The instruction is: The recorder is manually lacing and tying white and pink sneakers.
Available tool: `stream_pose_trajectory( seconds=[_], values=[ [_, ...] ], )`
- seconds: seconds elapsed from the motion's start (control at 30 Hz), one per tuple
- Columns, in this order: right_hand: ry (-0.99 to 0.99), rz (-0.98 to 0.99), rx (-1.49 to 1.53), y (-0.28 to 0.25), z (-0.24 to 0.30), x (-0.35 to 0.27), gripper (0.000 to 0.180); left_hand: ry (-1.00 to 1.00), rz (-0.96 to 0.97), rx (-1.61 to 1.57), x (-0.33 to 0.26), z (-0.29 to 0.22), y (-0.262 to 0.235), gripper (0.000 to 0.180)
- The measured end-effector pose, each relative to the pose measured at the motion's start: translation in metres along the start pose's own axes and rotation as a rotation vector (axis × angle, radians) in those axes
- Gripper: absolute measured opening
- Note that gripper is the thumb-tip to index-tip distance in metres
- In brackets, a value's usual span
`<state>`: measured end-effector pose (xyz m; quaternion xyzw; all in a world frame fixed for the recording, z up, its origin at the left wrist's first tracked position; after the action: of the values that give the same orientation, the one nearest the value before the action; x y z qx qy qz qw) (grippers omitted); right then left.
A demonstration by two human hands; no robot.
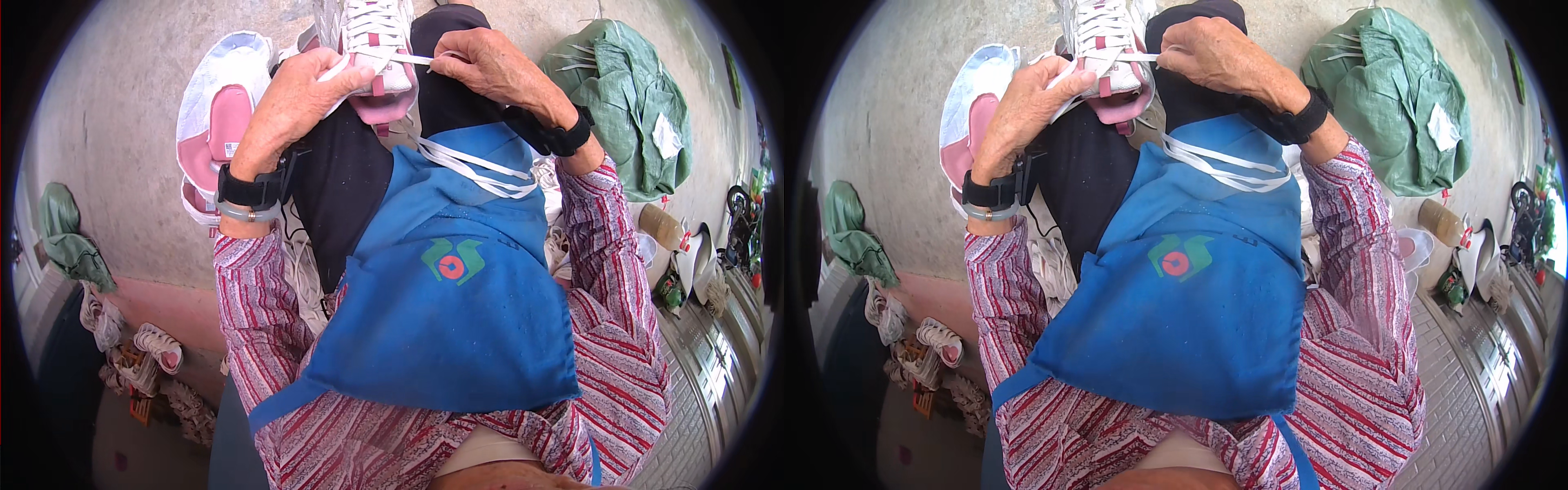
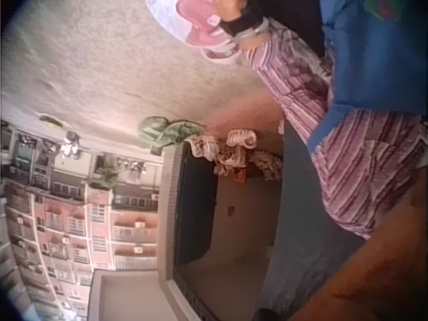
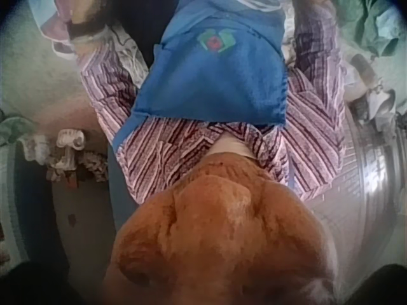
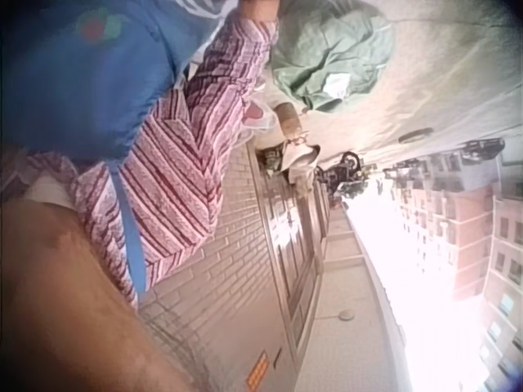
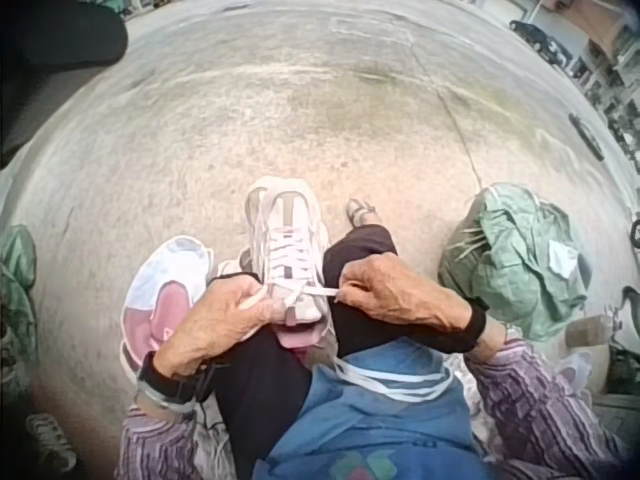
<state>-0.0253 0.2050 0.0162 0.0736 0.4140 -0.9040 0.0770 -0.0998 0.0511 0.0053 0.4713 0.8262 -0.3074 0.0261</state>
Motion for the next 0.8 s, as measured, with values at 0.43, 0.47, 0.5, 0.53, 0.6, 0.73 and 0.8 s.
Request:
stream_pose_trajectory(
  seconds=[0.43, 0.47, 0.5, 0.53, 0.6, 0.73, 0.8],
  values=[
    [-0.077, -0.202, -0.038, -0.025, 0.008, -0.004, 0.019, 0.553, -0.480, 0.579, -0.021, -0.061, -0.026, 0.010],
    [-0.145, -0.320, -0.069, -0.034, 0.017, -0.005, 0.018, 0.542, -0.476, 0.581, -0.019, -0.055, -0.031, 0.010],
    [-0.240, -0.370, -0.170, -0.040, 0.032, -0.007, 0.015, 0.612, -0.444, 0.683, -0.020, -0.055, -0.028, 0.010],
    [-0.241, -0.365, -0.160, -0.042, 0.032, -0.003, 0.015, 0.683, -0.407, 0.783, -0.023, -0.055, -0.022, 0.010],
    [-0.104, -0.102, -0.154, -0.035, 0.011, 0.003, 0.014, 0.671, -0.385, 0.838, -0.025, -0.048, -0.014, 0.011],
    [0.032, -0.230, 0.048, -0.053, -0.008, -0.001, 0.018, 0.530, -0.467, 0.728, -0.037, -0.029, -0.018, 0.017],
    [0.158, -0.211, 0.107, -0.055, -0.012, -0.008, 0.019, 0.537, -0.493, 0.677, -0.044, -0.025, -0.019, 0.018]
  ],
)
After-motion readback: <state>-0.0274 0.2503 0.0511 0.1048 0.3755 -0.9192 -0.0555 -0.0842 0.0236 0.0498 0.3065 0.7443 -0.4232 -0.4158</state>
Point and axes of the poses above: each hand's wrist, its own x-axis towards the middle knuckle, its own y-axis out of the palm, z = x × y, the point moved 9 cm from there along x, towards the middle knuckle, and after that the axes turned 1 degree about y, right-handed, at the moved point
